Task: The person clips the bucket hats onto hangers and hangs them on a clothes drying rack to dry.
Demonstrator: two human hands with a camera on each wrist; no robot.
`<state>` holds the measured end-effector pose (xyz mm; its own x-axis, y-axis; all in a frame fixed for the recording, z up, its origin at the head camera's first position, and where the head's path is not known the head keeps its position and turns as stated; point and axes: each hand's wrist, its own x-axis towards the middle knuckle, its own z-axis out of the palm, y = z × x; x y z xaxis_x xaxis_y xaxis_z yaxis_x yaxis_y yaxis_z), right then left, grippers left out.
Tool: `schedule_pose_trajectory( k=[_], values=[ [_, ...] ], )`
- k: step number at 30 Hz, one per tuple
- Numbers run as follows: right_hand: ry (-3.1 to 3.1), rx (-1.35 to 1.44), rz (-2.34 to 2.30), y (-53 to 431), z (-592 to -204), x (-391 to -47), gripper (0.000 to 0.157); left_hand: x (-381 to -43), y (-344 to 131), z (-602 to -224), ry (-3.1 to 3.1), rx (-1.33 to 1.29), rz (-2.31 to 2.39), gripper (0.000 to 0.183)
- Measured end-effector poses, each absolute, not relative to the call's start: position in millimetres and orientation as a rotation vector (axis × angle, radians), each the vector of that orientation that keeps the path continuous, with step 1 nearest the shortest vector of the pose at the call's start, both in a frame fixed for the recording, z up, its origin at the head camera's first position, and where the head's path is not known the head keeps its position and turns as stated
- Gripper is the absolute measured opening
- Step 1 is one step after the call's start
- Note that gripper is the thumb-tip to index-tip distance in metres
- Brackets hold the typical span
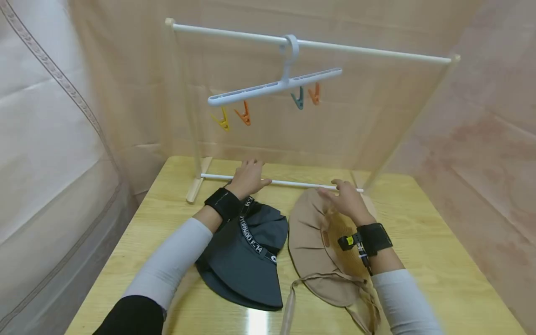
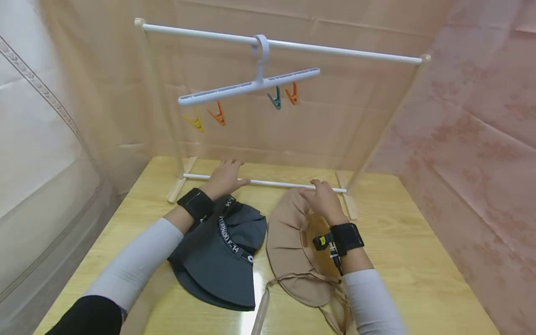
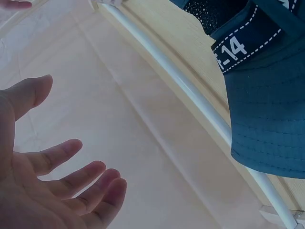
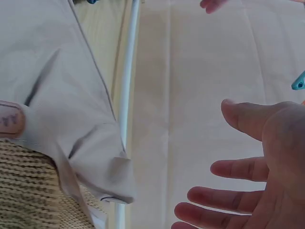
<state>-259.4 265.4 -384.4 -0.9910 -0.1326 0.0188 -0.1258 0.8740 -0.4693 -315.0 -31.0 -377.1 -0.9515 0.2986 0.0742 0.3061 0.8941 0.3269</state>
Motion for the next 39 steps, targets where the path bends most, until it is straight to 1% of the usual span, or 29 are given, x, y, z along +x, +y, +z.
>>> schedule_pose_trajectory(
  k=[5, 12, 18, 24, 29, 36, 39],
  values=[
    [3.049, -0.212, -0.774, 263, -383, -256, 0.082, -316, -31, -376, -3.002, -0.512, -0.515, 0.065],
    [3.076, -0.225, -0.721, 260, -392, -256, 0.066, -312, -31, -379, -3.017, -0.551, -0.527, 0.065],
    [3.058, -0.19, -0.795, 262, -395, -252, 0.068, -308, -22, -385, -3.018, -0.599, -0.551, 0.064],
    [3.055, -0.175, -0.733, 274, -400, -245, 0.058, -304, -6, -394, -3.011, -0.686, -0.556, 0.062],
    [3.016, -0.157, -0.721, 276, -402, -243, 0.061, -299, 4, -399, -3.024, -0.714, -0.557, 0.06],
    [2.99, -0.171, -0.732, 276, -401, -239, 0.059, -294, 11, -403, -3.036, -0.758, -0.525, 0.05],
    [2.977, -0.163, -0.722, 279, -402, -238, 0.062, -293, 15, -402, -3.03, -0.77, -0.484, 0.047]
  ],
)
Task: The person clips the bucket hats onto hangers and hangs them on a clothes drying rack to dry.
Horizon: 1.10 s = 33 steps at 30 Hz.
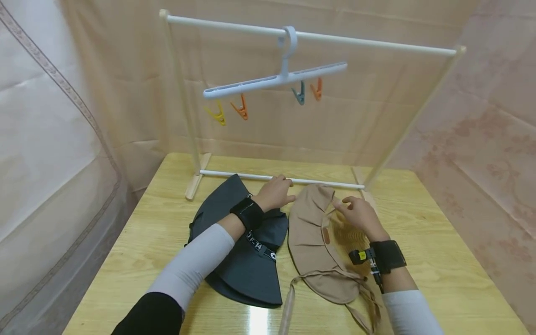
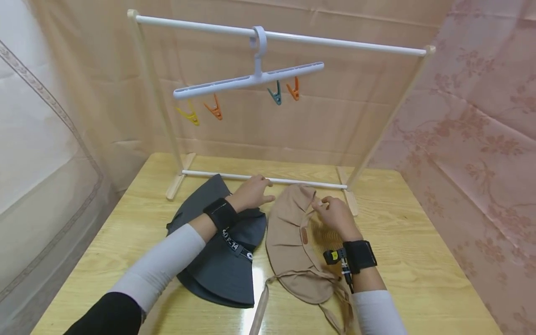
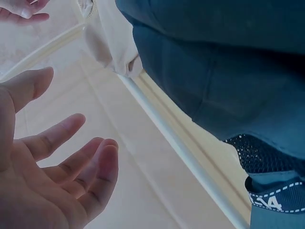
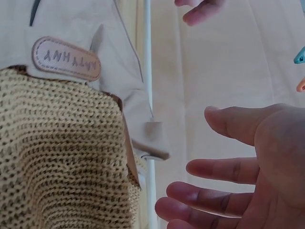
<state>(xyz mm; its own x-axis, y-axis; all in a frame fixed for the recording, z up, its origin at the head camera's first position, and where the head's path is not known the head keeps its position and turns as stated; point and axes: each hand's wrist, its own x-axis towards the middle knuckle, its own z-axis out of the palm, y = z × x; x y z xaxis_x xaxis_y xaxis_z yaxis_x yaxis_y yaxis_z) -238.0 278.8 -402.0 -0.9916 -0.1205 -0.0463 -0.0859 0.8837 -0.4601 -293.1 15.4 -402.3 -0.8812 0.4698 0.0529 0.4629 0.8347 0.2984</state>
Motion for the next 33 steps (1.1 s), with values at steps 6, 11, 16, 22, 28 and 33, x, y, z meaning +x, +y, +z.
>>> schedule_pose_trajectory(
  k=[6, 11, 16, 22, 28, 33],
  values=[
    [2.956, -0.118, -0.69, 290, -404, -231, 0.063, -292, 27, -402, 2.969, 0.823, 0.444, 0.046],
    [2.953, -0.099, -0.678, 298, -403, -225, 0.059, -291, 36, -404, 2.964, 0.822, 0.438, 0.047],
    [2.942, -0.087, -0.661, 302, -405, -223, 0.059, -288, 42, -404, 2.951, 0.846, 0.45, 0.049],
    [2.94, -0.082, -0.669, 304, -411, -220, 0.06, -286, 50, -407, 2.927, 0.884, 0.446, 0.049],
    [2.955, -0.097, -0.657, 303, -412, -219, 0.059, -282, 58, -412, 2.908, 0.875, 0.435, 0.053],
    [2.918, -0.111, -0.686, 301, -413, -216, 0.061, -278, 65, -414, 2.862, 0.869, 0.45, 0.056]
  ],
)
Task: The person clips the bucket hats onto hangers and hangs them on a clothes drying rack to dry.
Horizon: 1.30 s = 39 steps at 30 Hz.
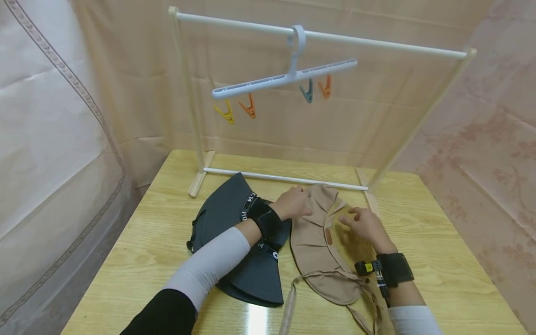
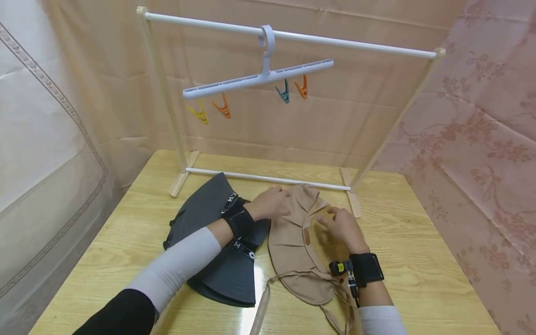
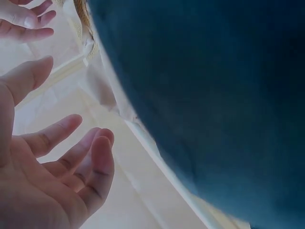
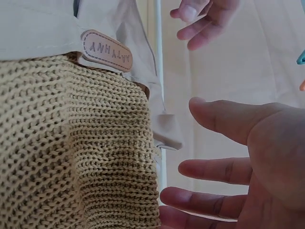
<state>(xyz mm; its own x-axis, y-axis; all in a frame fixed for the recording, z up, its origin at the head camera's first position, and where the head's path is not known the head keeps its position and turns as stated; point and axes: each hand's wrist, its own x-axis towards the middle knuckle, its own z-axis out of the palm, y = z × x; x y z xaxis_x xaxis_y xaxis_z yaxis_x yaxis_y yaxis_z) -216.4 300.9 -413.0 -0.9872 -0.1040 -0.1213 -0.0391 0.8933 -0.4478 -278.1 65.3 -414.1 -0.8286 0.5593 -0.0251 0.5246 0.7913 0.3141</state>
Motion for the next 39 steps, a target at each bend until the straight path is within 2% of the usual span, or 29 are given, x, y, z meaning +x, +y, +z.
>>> schedule_pose_trajectory(
  k=[12, 20, 29, 35, 39],
  values=[
    [2.881, -0.116, -0.699, 299, -422, -214, 0.061, -274, 75, -429, 2.74, 0.971, 0.486, 0.059],
    [2.889, -0.153, -0.666, 298, -431, -217, 0.074, -274, 77, -438, 2.743, 0.989, 0.394, 0.051],
    [2.906, -0.247, -0.637, 297, -441, -217, 0.069, -273, 80, -443, 2.687, 0.978, 0.374, 0.062],
    [2.847, -0.183, -0.599, 294, -444, -213, 0.08, -270, 81, -444, 2.672, 0.973, 0.352, 0.065],
    [2.834, -0.125, -0.596, 292, -444, -212, 0.086, -267, 83, -441, 2.672, 0.975, 0.343, 0.059]
  ],
)
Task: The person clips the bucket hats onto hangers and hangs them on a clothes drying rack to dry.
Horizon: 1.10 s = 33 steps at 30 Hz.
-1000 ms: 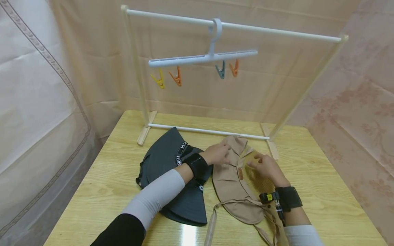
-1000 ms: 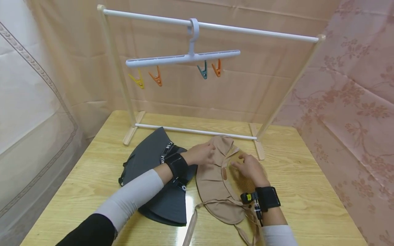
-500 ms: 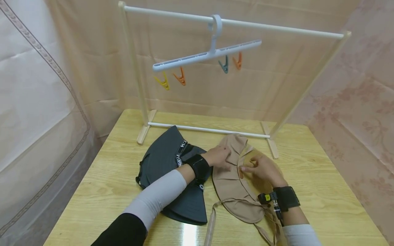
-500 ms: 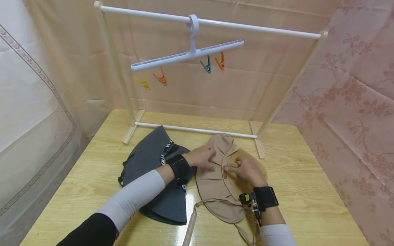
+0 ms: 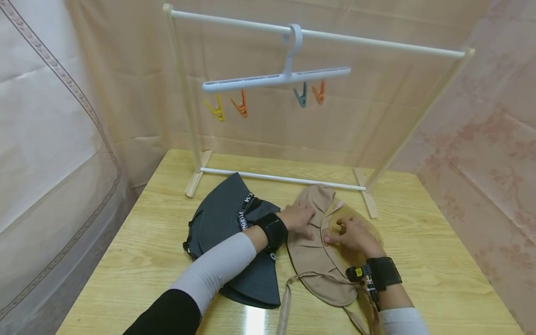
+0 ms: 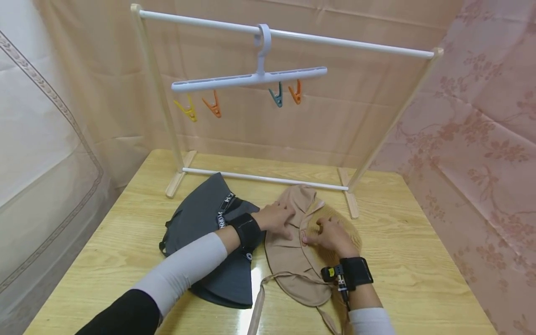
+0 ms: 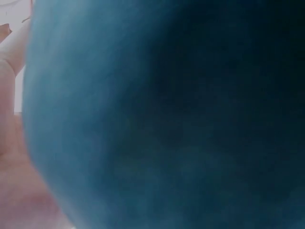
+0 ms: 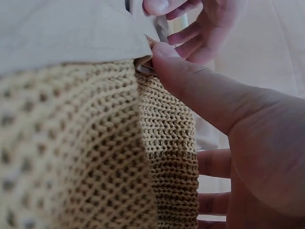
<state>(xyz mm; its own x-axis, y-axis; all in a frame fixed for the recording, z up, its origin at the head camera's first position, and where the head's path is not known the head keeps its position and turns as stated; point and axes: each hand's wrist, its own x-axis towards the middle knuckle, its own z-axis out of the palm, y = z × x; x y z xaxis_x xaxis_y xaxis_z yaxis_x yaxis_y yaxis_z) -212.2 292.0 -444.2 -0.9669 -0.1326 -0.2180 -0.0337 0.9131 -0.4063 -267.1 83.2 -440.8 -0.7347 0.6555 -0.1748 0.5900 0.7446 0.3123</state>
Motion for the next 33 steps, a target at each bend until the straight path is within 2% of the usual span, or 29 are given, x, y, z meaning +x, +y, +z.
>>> schedule_pose_trajectory(
  k=[5, 9, 17, 25, 33],
  values=[
    [2.837, -0.112, -0.587, 290, -442, -214, 0.085, -268, 90, -442, 2.729, 1.035, 0.256, 0.046],
    [2.842, -0.133, -0.565, 289, -438, -217, 0.081, -270, 96, -443, 2.783, 1.071, 0.137, 0.044],
    [2.825, -0.176, -0.573, 291, -440, -222, 0.08, -273, 99, -449, 2.812, 1.054, 0.025, 0.058],
    [2.823, -0.245, -0.499, 295, -431, -229, 0.072, -274, 108, -440, 2.785, 1.154, -0.313, 0.071],
    [2.794, -0.263, -0.459, 289, -435, -222, 0.068, -276, 106, -443, 2.684, 1.166, -0.195, 0.079]
  ],
)
